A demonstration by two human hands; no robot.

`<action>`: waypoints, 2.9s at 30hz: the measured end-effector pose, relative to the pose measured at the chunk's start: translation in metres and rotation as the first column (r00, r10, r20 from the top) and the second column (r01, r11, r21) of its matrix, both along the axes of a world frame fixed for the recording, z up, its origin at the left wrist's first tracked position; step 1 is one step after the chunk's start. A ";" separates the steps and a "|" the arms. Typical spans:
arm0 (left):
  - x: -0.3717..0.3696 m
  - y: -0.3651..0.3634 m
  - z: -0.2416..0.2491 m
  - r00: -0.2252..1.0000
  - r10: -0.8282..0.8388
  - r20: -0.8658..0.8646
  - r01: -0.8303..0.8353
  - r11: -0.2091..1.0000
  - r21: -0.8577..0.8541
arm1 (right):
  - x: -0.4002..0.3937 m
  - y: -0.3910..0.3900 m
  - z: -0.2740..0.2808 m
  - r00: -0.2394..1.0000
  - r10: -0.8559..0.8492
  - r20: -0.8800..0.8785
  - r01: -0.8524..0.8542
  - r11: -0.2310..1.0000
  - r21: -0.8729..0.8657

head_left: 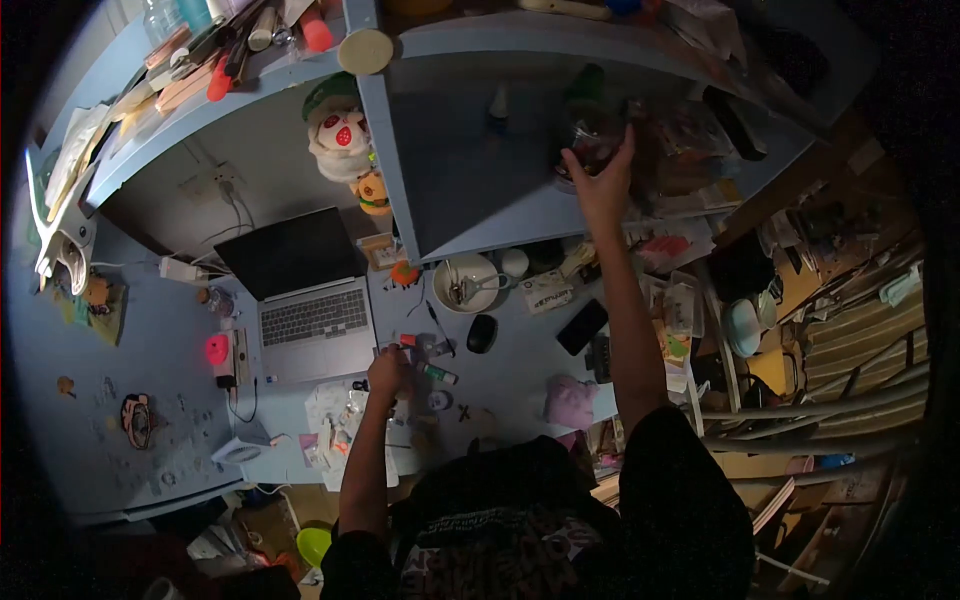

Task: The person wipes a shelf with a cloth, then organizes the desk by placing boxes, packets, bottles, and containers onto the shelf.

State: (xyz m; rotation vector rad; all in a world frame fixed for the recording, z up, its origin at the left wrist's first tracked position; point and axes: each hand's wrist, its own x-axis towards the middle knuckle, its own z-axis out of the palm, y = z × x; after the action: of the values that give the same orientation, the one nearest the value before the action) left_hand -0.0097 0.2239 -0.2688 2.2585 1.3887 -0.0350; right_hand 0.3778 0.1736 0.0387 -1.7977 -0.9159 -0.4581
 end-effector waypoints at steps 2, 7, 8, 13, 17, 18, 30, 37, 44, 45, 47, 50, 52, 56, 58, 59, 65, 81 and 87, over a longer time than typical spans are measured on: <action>-0.010 0.004 -0.028 0.998 -0.041 0.037 0.038 0.996 0.076 | -0.002 -0.004 0.000 0.998 0.062 0.027 -0.062 0.998 0.024; -0.006 0.003 -0.009 0.999 -0.002 0.036 0.001 0.999 0.041 | -0.046 -0.030 0.002 0.963 0.096 0.251 -0.135 0.981 0.143; -0.005 0.004 -0.010 0.999 0.000 0.046 -0.002 1.000 0.026 | -0.058 -0.042 -0.004 0.935 0.162 0.316 -0.227 0.957 0.178; -0.004 0.003 0.012 0.998 -0.042 0.047 0.039 0.997 0.065 | -0.140 -0.080 -0.102 0.732 0.582 0.353 -0.562 0.810 -0.170; -0.016 0.011 0.005 0.997 -0.055 0.050 0.051 0.996 0.080 | -0.191 -0.103 -0.183 0.754 0.655 -0.040 -0.618 0.688 -0.379; -0.019 0.012 0.008 0.997 -0.054 0.047 0.050 0.996 0.079 | -0.197 -0.107 -0.202 0.771 0.613 -0.173 -0.623 0.671 -0.401; -0.048 0.000 0.107 0.930 -0.079 0.358 0.025 0.988 0.153 | -0.245 -0.093 -0.235 0.462 0.581 -0.669 -0.873 0.429 -0.231; -0.054 -0.035 0.219 0.891 -0.064 0.450 0.059 0.998 0.024 | -0.273 -0.078 -0.213 -0.446 0.269 -0.853 -0.567 0.653 0.502; -0.026 -0.076 0.268 0.839 -0.198 0.506 0.138 0.979 0.153 | -0.252 -0.117 -0.126 -0.773 0.386 -0.504 -0.298 0.480 0.825; -0.020 -0.081 0.270 0.828 -0.250 0.501 0.183 0.967 0.179 | -0.250 -0.124 -0.125 -0.785 0.387 -0.483 -0.255 0.508 0.823; -0.008 -0.090 0.269 0.792 -0.314 0.523 0.220 0.947 0.235 | -0.244 -0.139 -0.128 -0.791 0.401 -0.462 -0.203 0.539 0.817; 0.003 -0.099 0.267 0.762 -0.334 0.555 0.251 0.942 0.222 | -0.230 -0.158 -0.130 -0.805 0.425 -0.415 -0.135 0.549 0.825; 0.012 -0.102 0.269 0.769 -0.299 0.565 0.259 0.954 0.153 | -0.220 -0.169 -0.110 -0.791 0.434 -0.432 -0.166 0.527 0.833; 0.034 -0.114 0.271 0.679 -0.435 0.592 0.332 0.900 0.281 | -0.207 -0.184 -0.090 -0.684 0.498 -0.533 -0.258 0.518 0.816; 0.042 -0.120 0.267 0.635 -0.420 0.648 0.333 0.906 0.261 | -0.202 -0.191 -0.092 -0.596 0.561 -0.575 -0.316 0.494 0.810; 0.045 -0.122 0.262 0.629 -0.417 0.656 0.338 0.907 0.252 | -0.198 -0.193 -0.091 -0.590 0.566 -0.576 -0.313 0.497 0.809; 0.064 -0.134 0.259 0.513 -0.382 0.769 0.384 0.903 0.192 | -0.181 -0.200 -0.084 -0.156 0.602 -0.783 -0.598 0.573 0.560; 0.038 -0.161 0.196 0.606 0.244 0.757 0.326 0.792 -0.517 | -0.179 -0.231 -0.179 -0.067 0.470 -0.880 -0.783 0.522 0.339; 0.023 -0.172 0.181 0.573 0.393 0.720 0.226 0.768 -0.599 | -0.150 -0.292 -0.303 0.980 0.122 0.159 0.076 0.507 -0.859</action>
State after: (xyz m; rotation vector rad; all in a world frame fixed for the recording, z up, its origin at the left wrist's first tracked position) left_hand 0.0134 0.0518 -0.0880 1.2784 0.7609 0.4666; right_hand 0.2275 -0.1180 -0.2638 -2.6859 -1.4872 -0.1326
